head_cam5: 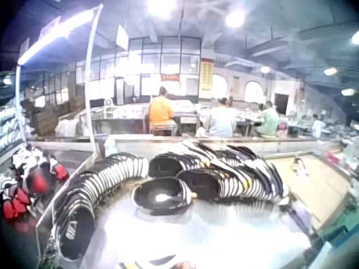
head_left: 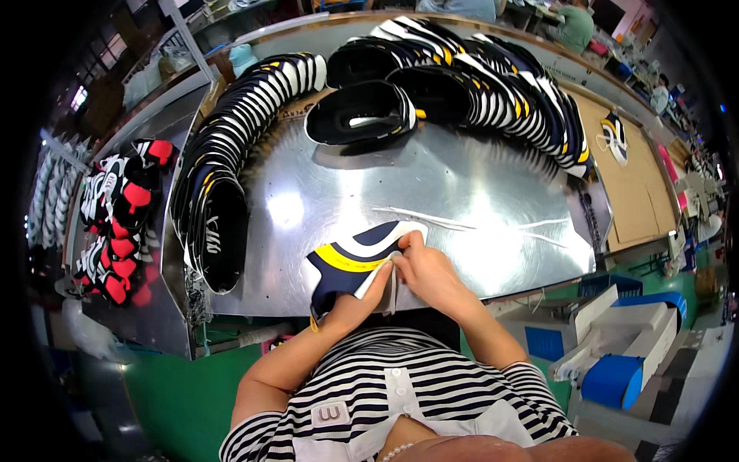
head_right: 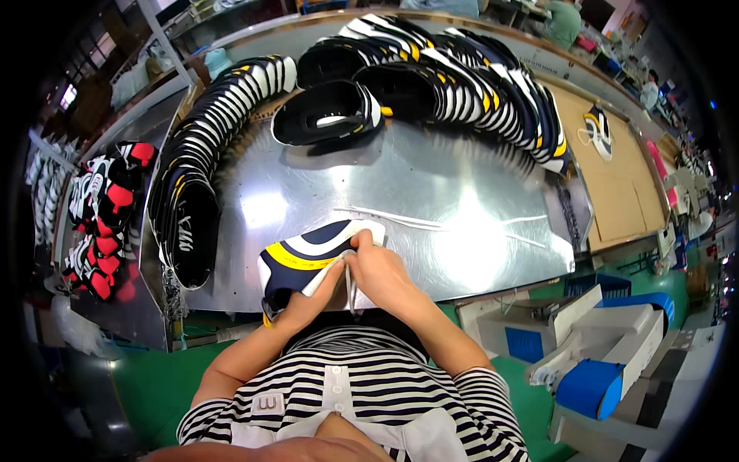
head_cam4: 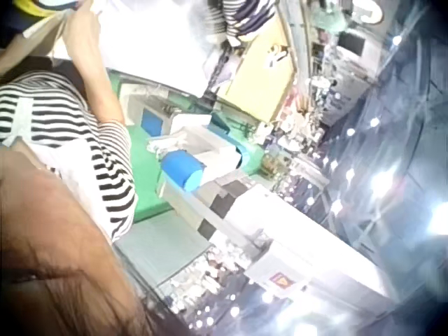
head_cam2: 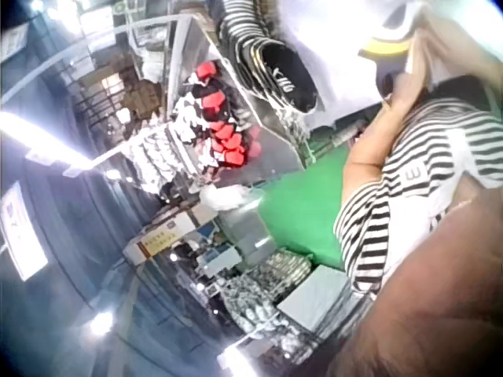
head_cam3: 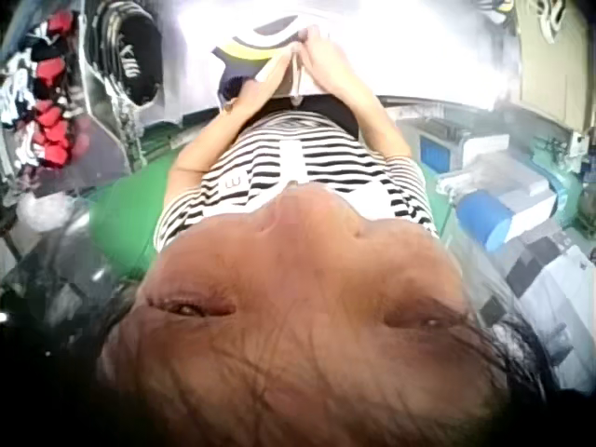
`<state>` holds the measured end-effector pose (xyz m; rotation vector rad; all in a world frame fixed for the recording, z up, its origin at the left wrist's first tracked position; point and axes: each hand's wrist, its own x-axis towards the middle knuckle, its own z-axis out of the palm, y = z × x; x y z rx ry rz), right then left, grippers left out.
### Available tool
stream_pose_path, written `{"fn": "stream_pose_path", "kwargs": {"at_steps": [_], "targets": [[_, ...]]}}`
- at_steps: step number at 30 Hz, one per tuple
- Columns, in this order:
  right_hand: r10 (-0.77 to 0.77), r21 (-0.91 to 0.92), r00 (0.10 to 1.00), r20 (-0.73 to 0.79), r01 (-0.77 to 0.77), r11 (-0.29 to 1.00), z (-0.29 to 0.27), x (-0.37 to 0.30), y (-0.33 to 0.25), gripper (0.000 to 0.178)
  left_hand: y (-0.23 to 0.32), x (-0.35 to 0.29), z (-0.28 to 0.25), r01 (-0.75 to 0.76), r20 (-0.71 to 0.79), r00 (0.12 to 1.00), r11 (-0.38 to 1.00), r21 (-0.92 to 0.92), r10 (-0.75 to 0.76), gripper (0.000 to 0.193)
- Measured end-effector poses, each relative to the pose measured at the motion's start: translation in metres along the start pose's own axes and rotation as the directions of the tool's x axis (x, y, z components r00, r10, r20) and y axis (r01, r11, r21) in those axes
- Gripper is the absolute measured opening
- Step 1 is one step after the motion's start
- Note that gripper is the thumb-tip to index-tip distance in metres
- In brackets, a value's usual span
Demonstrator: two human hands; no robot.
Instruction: The person laces a series of navy and white sneakers by hand at a manufacturing station, threading white laces through eyelets and pulling them tight.
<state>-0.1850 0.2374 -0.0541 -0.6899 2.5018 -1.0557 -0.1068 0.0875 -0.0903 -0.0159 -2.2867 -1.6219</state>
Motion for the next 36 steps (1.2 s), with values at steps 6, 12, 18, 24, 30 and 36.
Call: {"fn": "stream_pose_path", "kwargs": {"at_steps": [6, 12, 18, 24, 30, 36], "targets": [[-0.025, 0.150, 0.975, -0.222, 0.059, 0.987, -0.042, -0.013, 0.030, 0.043, -0.028, 0.012, -0.025, 0.486, 0.225, 0.871, 0.707, -0.514, -0.436, 0.022], [0.255, 0.670, 0.945, -0.206, -0.054, 0.740, -0.010, 0.010, 0.025, 0.047, -0.007, 0.033, -0.043, 0.399, 0.149, 0.913, 0.909, -0.118, -0.381, 0.034], [0.328, 0.743, 0.899, -0.292, -0.003, 0.670, -0.004, 0.032, 0.053, 0.031, -0.001, 0.032, -0.056, -0.162, 0.405, 0.914, 0.910, 0.382, -0.007, 0.042], [0.241, 0.653, 0.967, -0.081, -0.131, 0.746, 0.018, -0.001, 0.042, 0.018, 0.000, 0.022, -0.044, -0.215, 0.277, 0.957, 0.845, 0.489, 0.084, 0.022], [0.069, 0.611, 0.995, 0.076, -0.101, 0.785, 0.043, -0.004, 0.036, 0.025, 0.015, 0.028, -0.041, -0.256, 0.182, 0.965, 0.848, 0.464, 0.191, 0.020], [-0.026, 0.094, 0.950, 0.311, -0.004, 0.996, 0.012, -0.111, 0.076, 0.019, 0.070, 0.052, -0.085, -0.046, -0.080, 0.994, 0.935, 0.353, 0.079, 0.021]]}}
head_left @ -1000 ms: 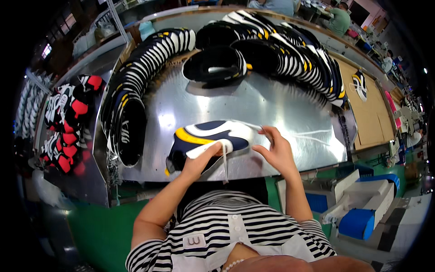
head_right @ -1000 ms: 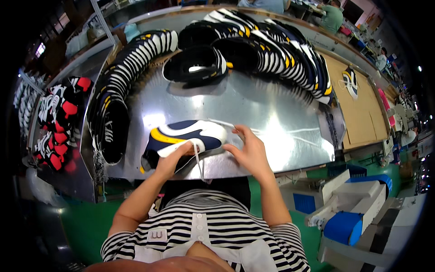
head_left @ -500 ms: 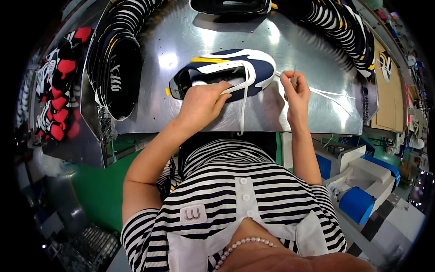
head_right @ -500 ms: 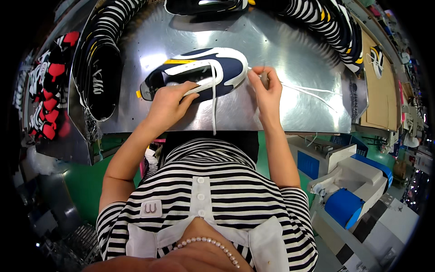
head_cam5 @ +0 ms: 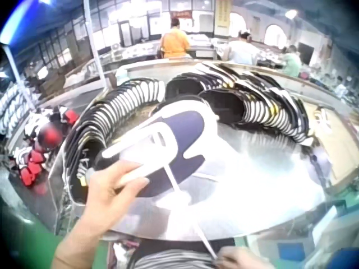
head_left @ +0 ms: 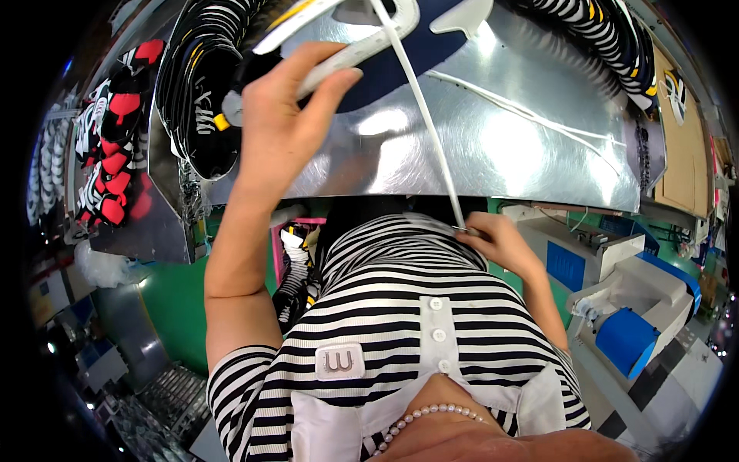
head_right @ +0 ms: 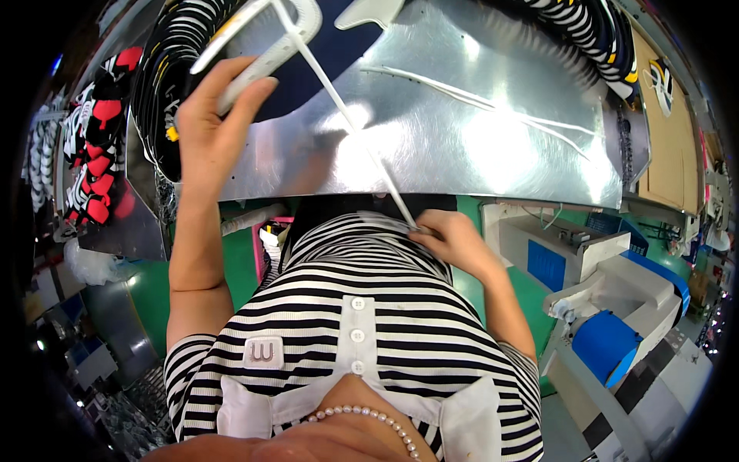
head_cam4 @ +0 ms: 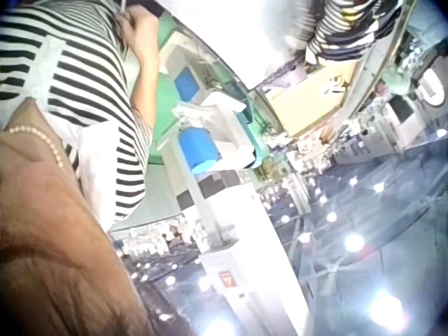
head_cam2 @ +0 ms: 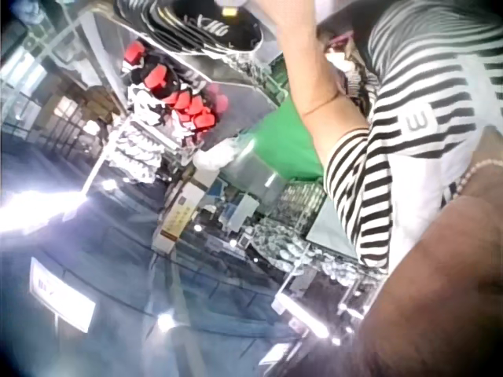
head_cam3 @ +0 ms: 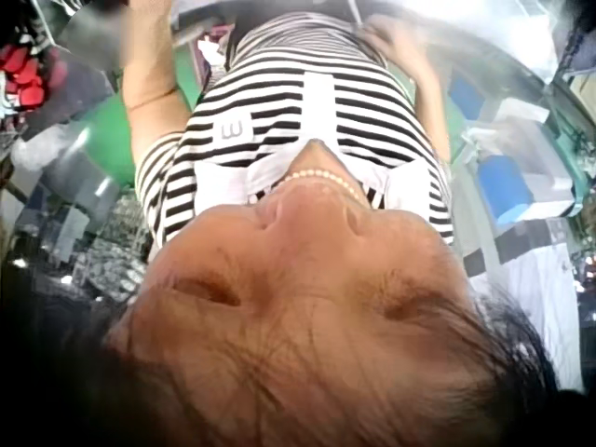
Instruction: The person laces a series of navy and white sneakers by hand at a manufacturing station, threading white laces through eyelets and pulling them tight.
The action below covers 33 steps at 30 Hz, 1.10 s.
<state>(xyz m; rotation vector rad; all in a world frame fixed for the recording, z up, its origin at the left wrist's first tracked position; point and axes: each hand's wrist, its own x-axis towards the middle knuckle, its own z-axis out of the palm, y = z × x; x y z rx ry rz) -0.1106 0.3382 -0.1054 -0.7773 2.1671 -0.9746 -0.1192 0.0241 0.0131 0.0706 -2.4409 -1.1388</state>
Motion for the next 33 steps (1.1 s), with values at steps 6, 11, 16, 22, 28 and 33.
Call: {"fn": "stream_pose_path", "kwargs": {"at_steps": [6, 11, 16, 22, 28, 33], "targets": [[-0.013, 0.337, 0.988, -0.154, 0.065, 0.939, -0.012, -0.002, -0.008, 0.012, -0.047, -0.040, 0.031, -0.035, 0.531, 0.845, 0.982, 0.184, -0.070, 0.025], [-0.021, 0.460, 0.892, -0.451, 0.253, 0.851, -0.037, 0.056, -0.053, 0.017, -0.038, -0.039, 0.036, -0.086, 0.627, 0.774, 0.966, 0.243, -0.089, 0.027], [-0.050, 0.511, 0.847, -0.529, 0.365, 0.778, -0.034, 0.111, -0.052, 0.017, -0.012, -0.033, 0.046, -0.230, 0.571, 0.821, 0.929, 0.290, 0.025, 0.029], [-0.017, 0.571, 0.790, -0.613, 0.457, 0.682, -0.026, 0.137, -0.046, 0.018, -0.021, -0.024, 0.076, -0.236, 0.602, 0.795, 0.881, 0.410, -0.067, 0.031], [0.111, 0.565, 0.837, -0.536, 0.258, 0.784, -0.023, 0.121, -0.030, 0.029, -0.027, -0.026, 0.087, -0.137, 0.515, 0.849, 0.894, 0.427, -0.116, 0.027], [0.052, 0.527, 0.939, -0.341, 0.145, 0.838, -0.012, 0.073, -0.034, 0.015, -0.032, -0.027, 0.090, -0.129, 0.491, 0.866, 0.905, 0.405, -0.096, 0.029]]}}
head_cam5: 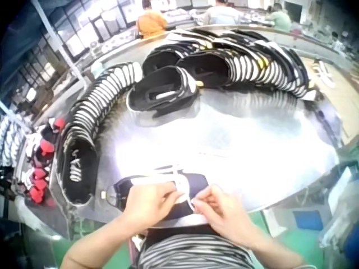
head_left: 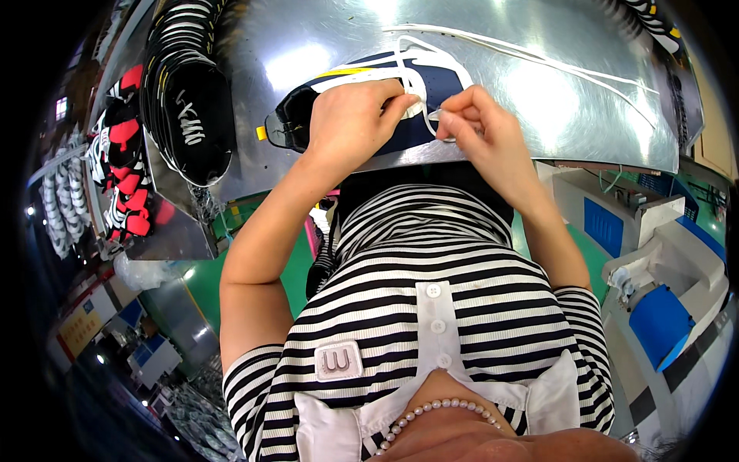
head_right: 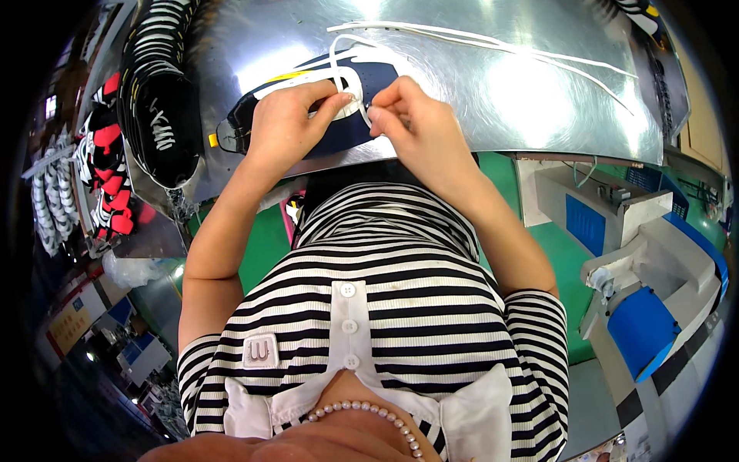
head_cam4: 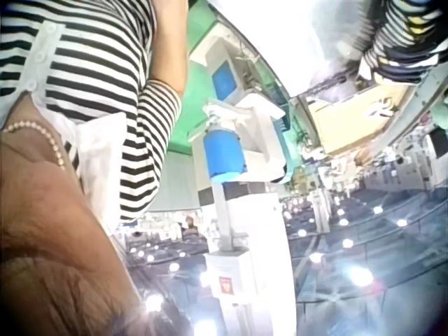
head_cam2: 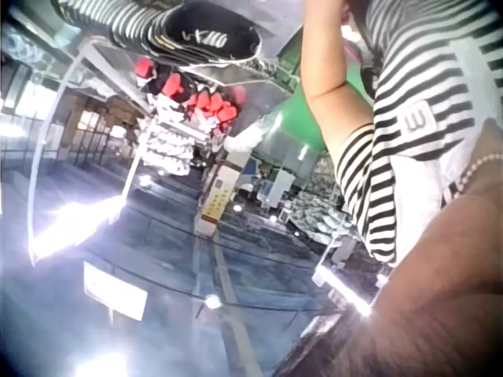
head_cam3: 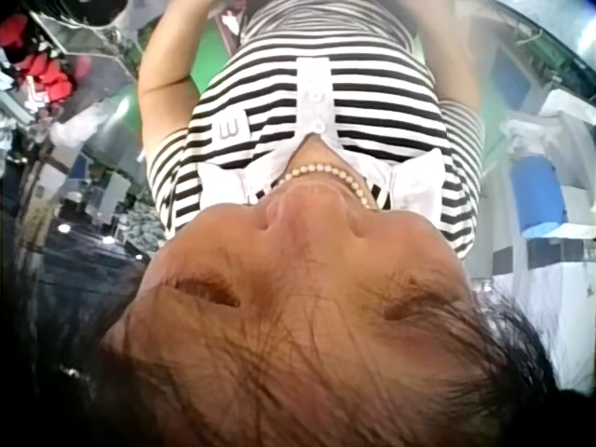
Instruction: The person laces a series of navy and white sneakers by hand at a manufacturing station, threading white laces through eyelets and pulling them tight.
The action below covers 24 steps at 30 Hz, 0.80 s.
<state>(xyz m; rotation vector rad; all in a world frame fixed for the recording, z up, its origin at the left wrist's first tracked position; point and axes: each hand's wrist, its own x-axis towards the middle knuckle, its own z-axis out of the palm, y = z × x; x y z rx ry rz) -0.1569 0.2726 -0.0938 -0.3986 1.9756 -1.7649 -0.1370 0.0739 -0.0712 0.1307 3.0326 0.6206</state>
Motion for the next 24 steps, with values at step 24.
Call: {"fn": "stream_pose_path", "kwargs": {"at_steps": [24], "targets": [[-0.119, -0.351, 0.993, 0.001, 0.112, 0.929, 0.012, 0.010, 0.013, 0.011, -0.016, -0.001, -0.002, -0.075, 0.115, 0.988, 0.970, -0.231, 0.103, 0.020]]}}
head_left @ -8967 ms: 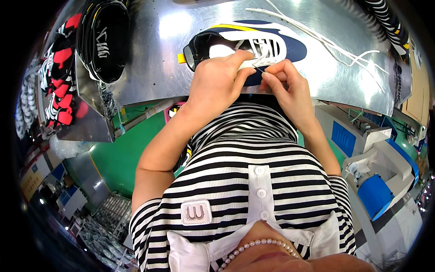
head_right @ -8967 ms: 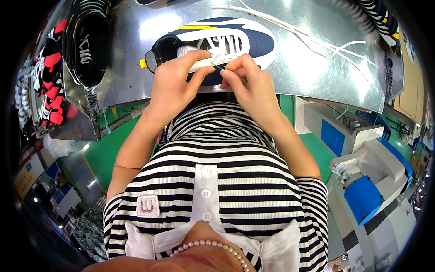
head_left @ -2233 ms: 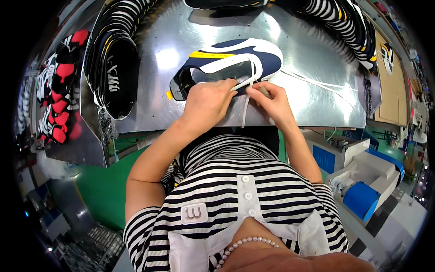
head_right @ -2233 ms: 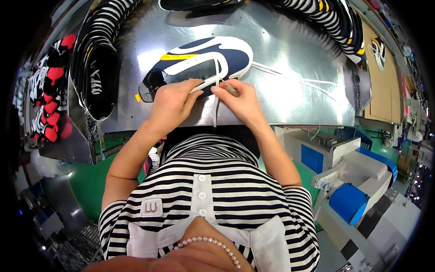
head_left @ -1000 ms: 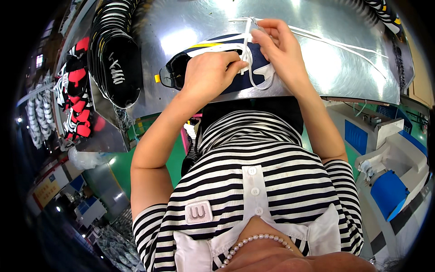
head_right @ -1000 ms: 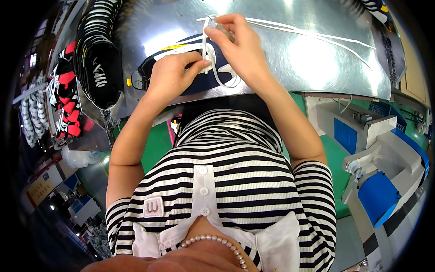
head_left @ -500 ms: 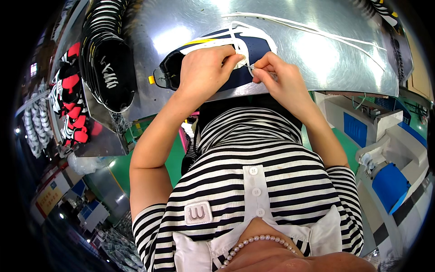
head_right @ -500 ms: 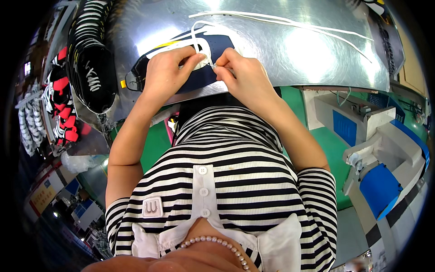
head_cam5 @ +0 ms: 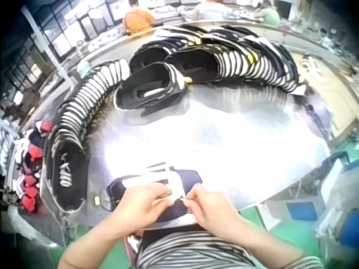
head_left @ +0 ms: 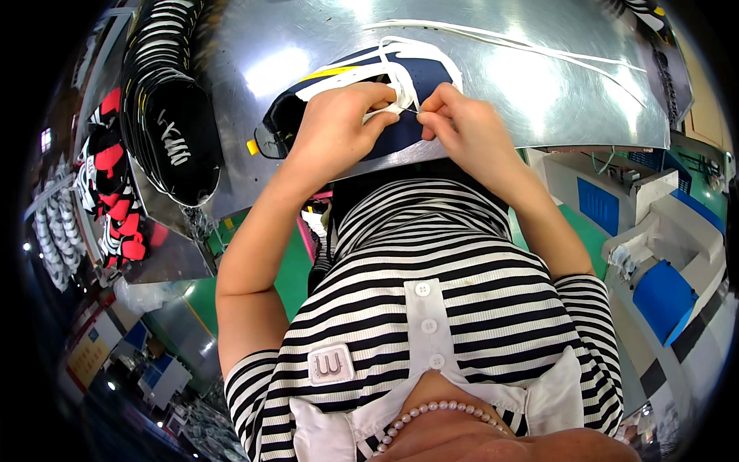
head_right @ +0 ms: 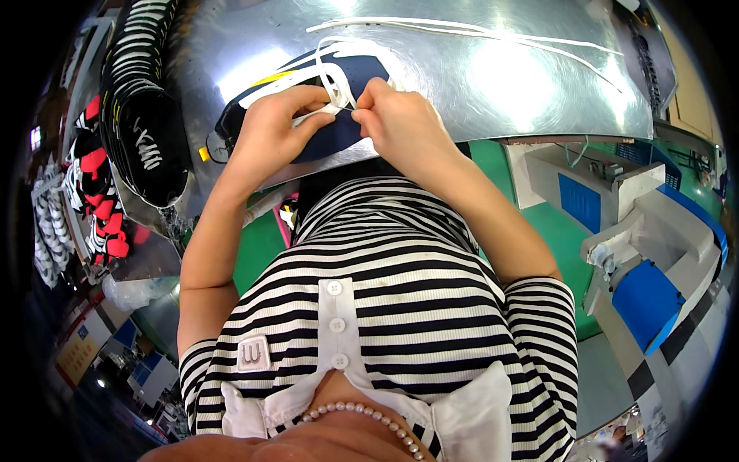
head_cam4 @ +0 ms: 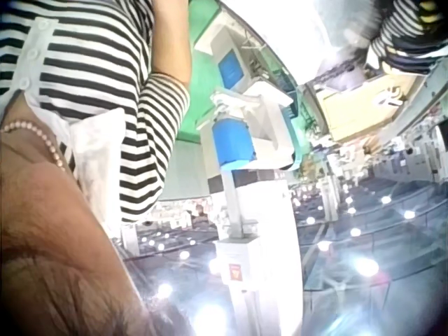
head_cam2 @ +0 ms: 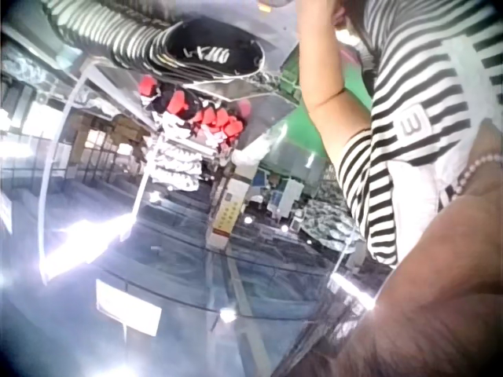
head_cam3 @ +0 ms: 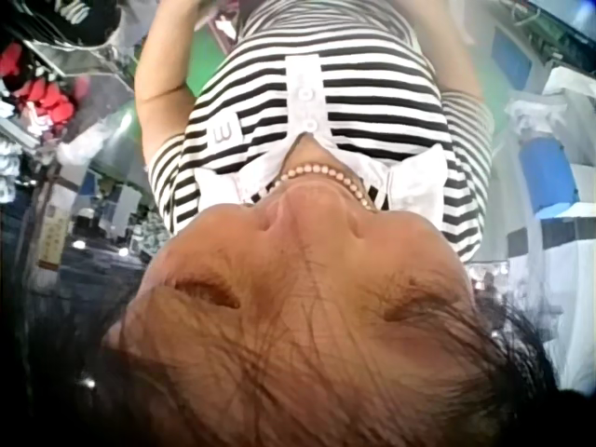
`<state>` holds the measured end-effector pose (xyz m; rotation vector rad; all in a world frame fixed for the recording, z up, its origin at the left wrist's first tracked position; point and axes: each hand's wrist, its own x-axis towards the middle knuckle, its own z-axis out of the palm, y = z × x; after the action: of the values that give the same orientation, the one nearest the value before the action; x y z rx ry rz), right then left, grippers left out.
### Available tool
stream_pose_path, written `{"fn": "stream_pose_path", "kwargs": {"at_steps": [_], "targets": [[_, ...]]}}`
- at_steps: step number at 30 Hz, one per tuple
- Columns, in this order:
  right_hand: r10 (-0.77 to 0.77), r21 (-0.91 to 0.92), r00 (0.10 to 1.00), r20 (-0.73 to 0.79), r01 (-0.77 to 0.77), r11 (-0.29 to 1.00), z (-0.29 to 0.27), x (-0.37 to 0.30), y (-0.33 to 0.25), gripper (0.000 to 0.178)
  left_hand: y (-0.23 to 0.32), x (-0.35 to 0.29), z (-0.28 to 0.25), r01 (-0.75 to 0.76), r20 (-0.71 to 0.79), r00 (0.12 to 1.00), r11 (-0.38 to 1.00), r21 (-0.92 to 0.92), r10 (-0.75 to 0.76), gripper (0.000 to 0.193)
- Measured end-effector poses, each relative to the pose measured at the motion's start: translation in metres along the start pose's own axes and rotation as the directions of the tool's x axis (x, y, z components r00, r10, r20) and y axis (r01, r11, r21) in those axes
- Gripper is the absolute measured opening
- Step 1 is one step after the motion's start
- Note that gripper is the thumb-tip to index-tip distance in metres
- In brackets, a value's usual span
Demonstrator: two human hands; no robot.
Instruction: The person laces a series of navy and white sneakers by hand at a manufacturing station, threading white laces through eyelets and pulling them tight.
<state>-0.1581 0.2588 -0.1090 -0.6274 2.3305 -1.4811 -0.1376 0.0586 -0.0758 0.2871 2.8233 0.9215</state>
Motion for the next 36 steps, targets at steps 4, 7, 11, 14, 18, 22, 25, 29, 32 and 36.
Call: {"fn": "stream_pose_path", "kwargs": {"at_steps": [4, 7, 11, 14, 18, 22, 25, 29, 32, 36], "targets": [[-0.076, -0.211, 0.991, -0.114, 0.051, 0.976, 0.021, 0.009, -0.006, 0.017, 0.004, -0.004, 0.002, -0.082, -0.033, 0.996, 0.997, 0.015, 0.082, 0.025], [-0.123, -0.295, 0.979, -0.160, 0.072, 0.953, 0.036, 0.016, -0.008, 0.022, 0.000, -0.007, 0.005, -0.153, -0.128, 0.979, 0.988, 0.029, 0.156, 0.023], [-0.138, -0.221, 0.984, -0.117, 0.110, 0.969, 0.019, 0.001, -0.010, 0.021, 0.002, -0.015, 0.002, -0.227, -0.136, 0.960, 0.963, 0.142, 0.246, 0.026], [-0.073, -0.186, 0.997, -0.005, 0.071, 0.980, -0.027, -0.029, -0.029, 0.018, 0.008, -0.033, -0.005, -0.237, -0.186, 0.917, 0.856, 0.460, 0.354, 0.025], [0.093, 0.168, 0.902, -0.421, -0.024, 0.986, -0.089, -0.029, -0.012, 0.015, 0.005, -0.042, 0.000, -0.590, -0.242, 0.623, 0.650, 0.480, 0.744, 0.023], [-0.003, 0.689, 1.000, -0.031, 0.024, 0.724, -0.072, 0.014, 0.017, 0.021, 0.005, -0.034, 0.001, -0.642, -0.145, 0.641, 0.630, 0.436, 0.754, 0.022], [0.108, 0.642, 0.994, 0.010, -0.089, 0.762, -0.064, 0.015, 0.016, 0.015, -0.003, -0.032, -0.004, -0.544, -0.209, 0.747, 0.762, 0.351, 0.631, 0.027], [0.127, 0.451, 0.980, -0.150, -0.047, 0.891, -0.040, 0.014, 0.004, 0.030, 0.006, -0.028, -0.009, -0.302, -0.170, 0.928, 0.936, 0.181, 0.333, 0.025], [0.117, 0.319, 0.963, -0.245, -0.034, 0.947, -0.027, 0.017, -0.002, 0.043, -0.003, -0.020, -0.024, 0.069, 0.110, 0.993, 0.964, -0.258, -0.042, 0.043], [0.068, 0.229, 0.958, -0.277, -0.003, 0.973, -0.021, 0.015, -0.007, 0.042, -0.001, -0.016, -0.027, 0.584, 0.503, 0.786, 0.700, -0.411, -0.360, 0.064]]}}
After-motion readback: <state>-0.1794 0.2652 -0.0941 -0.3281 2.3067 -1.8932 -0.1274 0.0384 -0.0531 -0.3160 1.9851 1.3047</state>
